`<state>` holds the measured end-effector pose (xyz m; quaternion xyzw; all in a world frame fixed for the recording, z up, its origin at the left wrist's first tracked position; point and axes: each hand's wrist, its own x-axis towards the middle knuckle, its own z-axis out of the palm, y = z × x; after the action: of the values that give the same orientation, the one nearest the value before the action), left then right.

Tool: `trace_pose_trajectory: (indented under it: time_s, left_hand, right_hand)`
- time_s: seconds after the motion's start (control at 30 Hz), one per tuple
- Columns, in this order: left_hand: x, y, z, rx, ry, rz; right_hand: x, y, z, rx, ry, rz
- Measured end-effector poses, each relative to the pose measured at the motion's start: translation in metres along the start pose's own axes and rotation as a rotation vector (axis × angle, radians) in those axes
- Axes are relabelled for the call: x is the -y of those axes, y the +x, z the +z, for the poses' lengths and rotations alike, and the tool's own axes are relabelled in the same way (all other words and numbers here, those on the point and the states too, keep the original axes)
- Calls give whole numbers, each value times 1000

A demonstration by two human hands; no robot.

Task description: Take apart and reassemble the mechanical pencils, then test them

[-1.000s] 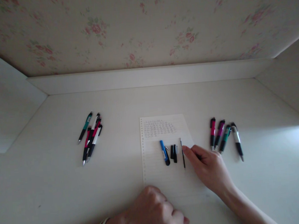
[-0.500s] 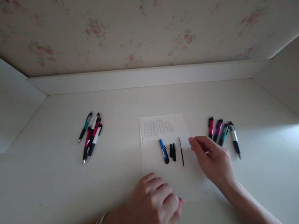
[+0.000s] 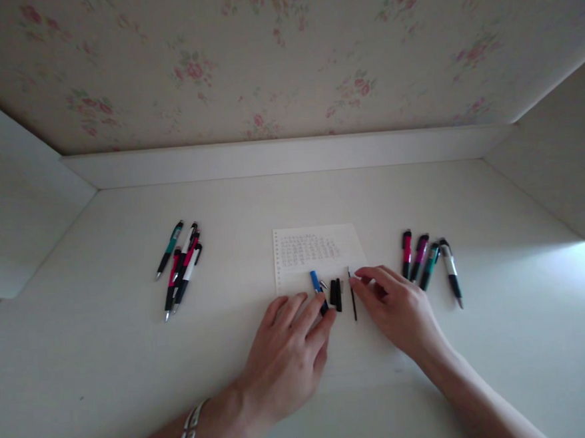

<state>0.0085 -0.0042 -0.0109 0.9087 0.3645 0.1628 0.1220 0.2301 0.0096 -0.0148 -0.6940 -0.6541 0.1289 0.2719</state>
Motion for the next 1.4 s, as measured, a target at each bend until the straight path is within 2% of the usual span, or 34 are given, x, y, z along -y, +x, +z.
trace_pose_trajectory:
  time_s: [0.23,0.33,0.47,0.6,0.7,0.8,0.87,0.97,1.1,1.3,1.4]
  left_hand:
    - [-3,-1,2,-78,29,-107]
    - [1,0,0,-101,77,-171]
    - [6,2,1,-72,131,-256]
    - [8,0,5,-80,107,-252]
    - [8,-1,7,-161,-11,-215]
    - [3,-1,6,-248,-301,-179]
    - [-1,-1,5,-291,-477,-218]
    - [-6,-2,7,-299,-618,-294]
    - [-7,-2,11,-245,-681,-311]
    - [-8,-4,13,-218,-689,-285]
    - [-8,-5,13,-208,-683,-280]
  right_hand:
    - [1,-1,6,37,-106,-43]
    - [2,-2,6,13,-157,-60]
    - [3,-5,6,-11,-276,-136]
    - [4,-7,8,38,-344,-225]
    - [5,-10,10,46,-436,-269]
    - [6,-15,12,51,-506,-288]
    - [7,-17,13,57,-513,-267]
    - [7,-17,14,47,-471,-248]
    - [10,-16,13,41,-459,-264]
    - [17,-18,17,64,-583,-235]
    - [16,-16,16,49,-523,-212]
